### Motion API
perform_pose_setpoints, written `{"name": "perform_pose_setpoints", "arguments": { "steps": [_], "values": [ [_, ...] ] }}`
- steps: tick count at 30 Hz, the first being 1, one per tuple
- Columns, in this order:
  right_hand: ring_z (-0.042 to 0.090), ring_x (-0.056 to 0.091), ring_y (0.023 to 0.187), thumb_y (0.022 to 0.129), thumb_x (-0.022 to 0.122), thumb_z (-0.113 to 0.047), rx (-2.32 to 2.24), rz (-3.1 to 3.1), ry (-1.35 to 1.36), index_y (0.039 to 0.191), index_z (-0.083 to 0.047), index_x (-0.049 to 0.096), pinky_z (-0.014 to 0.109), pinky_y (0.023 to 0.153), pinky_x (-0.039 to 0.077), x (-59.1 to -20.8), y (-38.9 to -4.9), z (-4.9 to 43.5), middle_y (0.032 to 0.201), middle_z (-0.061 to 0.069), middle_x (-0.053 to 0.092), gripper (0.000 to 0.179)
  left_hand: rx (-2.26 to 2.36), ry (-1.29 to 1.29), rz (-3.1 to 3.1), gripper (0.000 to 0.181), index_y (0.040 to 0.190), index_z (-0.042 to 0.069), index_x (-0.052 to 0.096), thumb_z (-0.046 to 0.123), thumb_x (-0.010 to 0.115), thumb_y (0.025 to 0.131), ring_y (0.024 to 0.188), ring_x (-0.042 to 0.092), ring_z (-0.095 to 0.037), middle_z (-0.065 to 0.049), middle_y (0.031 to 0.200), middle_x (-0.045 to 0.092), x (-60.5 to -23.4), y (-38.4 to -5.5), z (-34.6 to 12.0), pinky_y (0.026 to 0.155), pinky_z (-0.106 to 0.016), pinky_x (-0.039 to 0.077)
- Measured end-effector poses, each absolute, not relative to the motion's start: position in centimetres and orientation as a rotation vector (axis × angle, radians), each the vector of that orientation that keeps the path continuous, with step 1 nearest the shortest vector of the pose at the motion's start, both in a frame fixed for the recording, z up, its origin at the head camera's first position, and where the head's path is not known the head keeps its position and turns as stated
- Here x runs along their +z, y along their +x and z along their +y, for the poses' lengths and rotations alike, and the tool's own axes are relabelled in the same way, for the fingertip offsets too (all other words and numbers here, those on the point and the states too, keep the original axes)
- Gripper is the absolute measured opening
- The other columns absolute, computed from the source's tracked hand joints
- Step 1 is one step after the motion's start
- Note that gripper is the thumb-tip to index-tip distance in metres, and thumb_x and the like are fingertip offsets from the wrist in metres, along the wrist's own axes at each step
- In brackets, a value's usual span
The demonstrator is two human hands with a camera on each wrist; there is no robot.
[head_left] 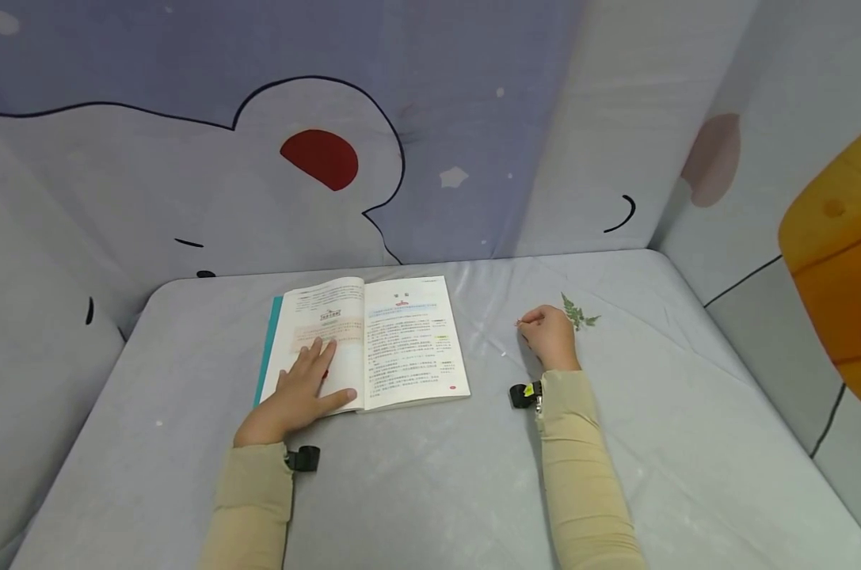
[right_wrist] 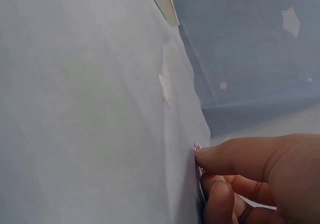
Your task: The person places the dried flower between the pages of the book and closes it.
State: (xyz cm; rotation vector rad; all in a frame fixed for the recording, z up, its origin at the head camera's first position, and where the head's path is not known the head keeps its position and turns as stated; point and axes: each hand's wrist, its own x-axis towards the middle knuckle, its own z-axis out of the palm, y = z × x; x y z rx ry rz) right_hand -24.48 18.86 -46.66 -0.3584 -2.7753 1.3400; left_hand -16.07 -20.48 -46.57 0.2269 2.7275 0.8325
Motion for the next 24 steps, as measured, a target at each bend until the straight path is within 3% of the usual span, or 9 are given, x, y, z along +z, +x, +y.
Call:
{"name": "perform_pose_setpoints", "arguments": {
  "steps": [15,24],
  "values": [
    [0.017,0.056,0.058,0.097,0.066,-0.013,1.332,-2.771,-0.355,0.094,-0.001,0.069,0.03,0.053,0.045,-46.83,-24.52,19.01,0.077,0.01,0.065,0.013,0.84,0.235,2.728,0.099,0.162,0.003,0.014,0.05,0.068,0.094,0.152,-0.002,-0.05,-0.027,0.167,0.003,-46.5,-15.99,-20.51,0.112,-0.078,0.001],
    [0.016,0.054,0.061,0.098,0.062,-0.012,1.382,-2.765,-0.321,0.098,0.002,0.071,0.03,0.058,0.046,-46.43,-24.85,19.35,0.08,0.009,0.066,0.017,0.831,0.227,2.727,0.1,0.162,0.002,0.014,0.05,0.069,0.094,0.152,-0.001,-0.051,-0.028,0.166,0.002,-46.46,-16.08,-20.42,0.111,-0.079,0.001]
  ]
}}
